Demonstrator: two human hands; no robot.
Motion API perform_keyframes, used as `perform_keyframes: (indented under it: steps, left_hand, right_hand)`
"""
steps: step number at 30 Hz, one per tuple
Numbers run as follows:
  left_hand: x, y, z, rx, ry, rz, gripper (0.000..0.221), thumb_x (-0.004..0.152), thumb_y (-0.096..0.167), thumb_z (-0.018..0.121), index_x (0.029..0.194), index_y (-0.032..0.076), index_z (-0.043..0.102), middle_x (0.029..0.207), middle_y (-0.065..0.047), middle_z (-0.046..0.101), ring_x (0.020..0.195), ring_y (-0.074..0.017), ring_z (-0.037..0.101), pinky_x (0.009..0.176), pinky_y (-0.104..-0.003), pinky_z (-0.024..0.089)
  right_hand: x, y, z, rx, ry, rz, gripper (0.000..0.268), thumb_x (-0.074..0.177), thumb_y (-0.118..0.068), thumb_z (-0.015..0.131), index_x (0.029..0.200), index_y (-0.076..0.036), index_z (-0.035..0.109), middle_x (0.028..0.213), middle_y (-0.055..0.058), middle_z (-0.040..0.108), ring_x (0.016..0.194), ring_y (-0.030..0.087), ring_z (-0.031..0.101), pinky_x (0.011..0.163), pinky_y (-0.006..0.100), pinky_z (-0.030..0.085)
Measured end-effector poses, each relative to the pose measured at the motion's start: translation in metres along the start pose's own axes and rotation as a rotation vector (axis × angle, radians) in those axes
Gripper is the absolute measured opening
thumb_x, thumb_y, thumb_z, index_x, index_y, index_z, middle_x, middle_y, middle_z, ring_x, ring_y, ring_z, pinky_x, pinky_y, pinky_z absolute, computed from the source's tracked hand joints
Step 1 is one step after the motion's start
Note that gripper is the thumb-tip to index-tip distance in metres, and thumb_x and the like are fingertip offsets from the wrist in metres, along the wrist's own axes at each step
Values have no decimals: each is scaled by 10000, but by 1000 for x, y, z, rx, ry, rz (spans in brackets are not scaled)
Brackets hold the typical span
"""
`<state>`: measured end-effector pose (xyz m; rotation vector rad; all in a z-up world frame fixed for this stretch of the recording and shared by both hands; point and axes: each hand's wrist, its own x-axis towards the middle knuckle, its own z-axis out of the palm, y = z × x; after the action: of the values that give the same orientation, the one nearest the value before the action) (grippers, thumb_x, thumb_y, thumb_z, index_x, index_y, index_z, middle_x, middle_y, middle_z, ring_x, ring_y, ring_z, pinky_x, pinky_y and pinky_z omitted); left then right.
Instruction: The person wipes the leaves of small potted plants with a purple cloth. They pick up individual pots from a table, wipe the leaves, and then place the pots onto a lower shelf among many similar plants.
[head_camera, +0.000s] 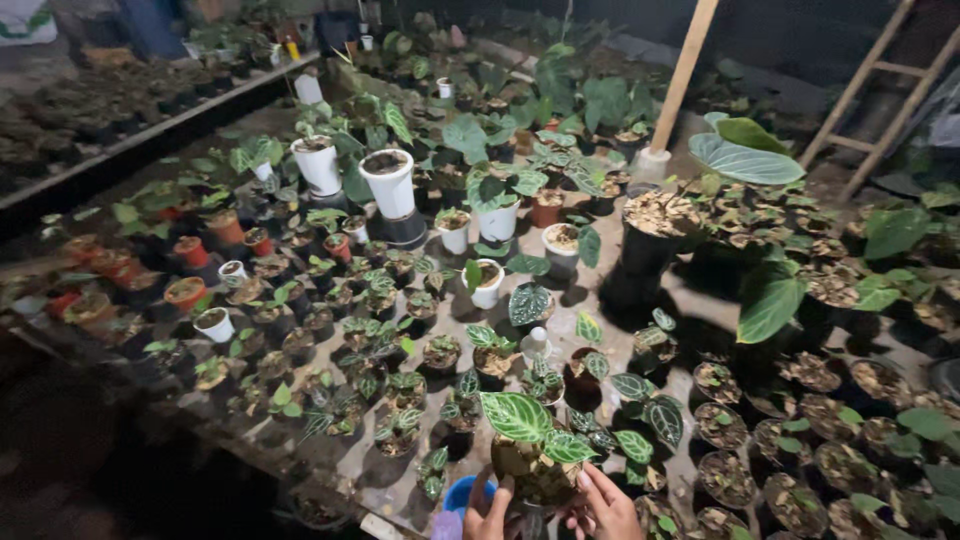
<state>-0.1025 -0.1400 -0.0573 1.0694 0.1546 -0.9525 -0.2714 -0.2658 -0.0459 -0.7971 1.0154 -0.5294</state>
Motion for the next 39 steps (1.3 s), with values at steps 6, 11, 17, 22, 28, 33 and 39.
perform_keyframes:
  steps: [6,11,17,22,28,33,39]
  left_hand:
    - [-4,-24,-3,184,-183,219,459,865,138,763,1296,-6,696,1116,-131,767,967,-191,702,843,-317,571]
    - [-3,-27,13,68,-297,164,471,842,127,779,1283,2,668,1139,-123,753,1013,-188,706,864,-324,583]
    - [-41,-17,33,130,-129,228,504,851,162,788,1324,33,672,1151,-104,769,997,-176,713,823,-326,587]
    - [-93,-11,51,85,76,-12,674,829,261,779,1454,170,545,1148,-95,768,988,-201,726,766,-375,587]
    - [-138,-32,61,-29,149,108,765,793,313,803,1478,175,492,1334,-48,682,1124,-212,687,815,-433,607]
    - [-171,-53,58,-53,254,119,780,807,331,783,1504,201,457,1347,-92,662,1164,-241,678,870,-447,609]
    - [-203,-67,51,-109,293,172,745,818,320,758,1502,201,489,1288,-88,697,1060,-280,676,821,-431,576]
  right_hand:
    - [-13,15,-37,-25,-31,-180,531,960,-289,575,1450,-87,546,708,255,775,477,232,661,401,328,472]
    - [-10,-1,-47,-53,18,-145,522,975,-264,595,1468,-115,507,706,289,768,456,274,648,406,360,482]
    - [-37,-31,-37,-86,17,-152,527,957,-237,608,1442,-41,541,720,271,770,477,255,637,406,353,466]
    - [-65,-61,-34,-114,-84,-125,526,939,-214,616,1420,-7,568,727,249,761,500,233,640,418,329,451]
    - [-91,-84,-41,-216,-209,-156,528,946,-251,598,1414,-9,573,683,244,757,471,185,610,404,301,433]
    - [-113,-90,-52,-220,-321,-90,518,960,-252,591,1415,-7,605,688,192,741,493,143,618,419,265,441]
    - [-122,-85,-51,-342,-378,-86,497,958,-245,614,1381,16,643,655,207,756,460,167,595,409,281,420]
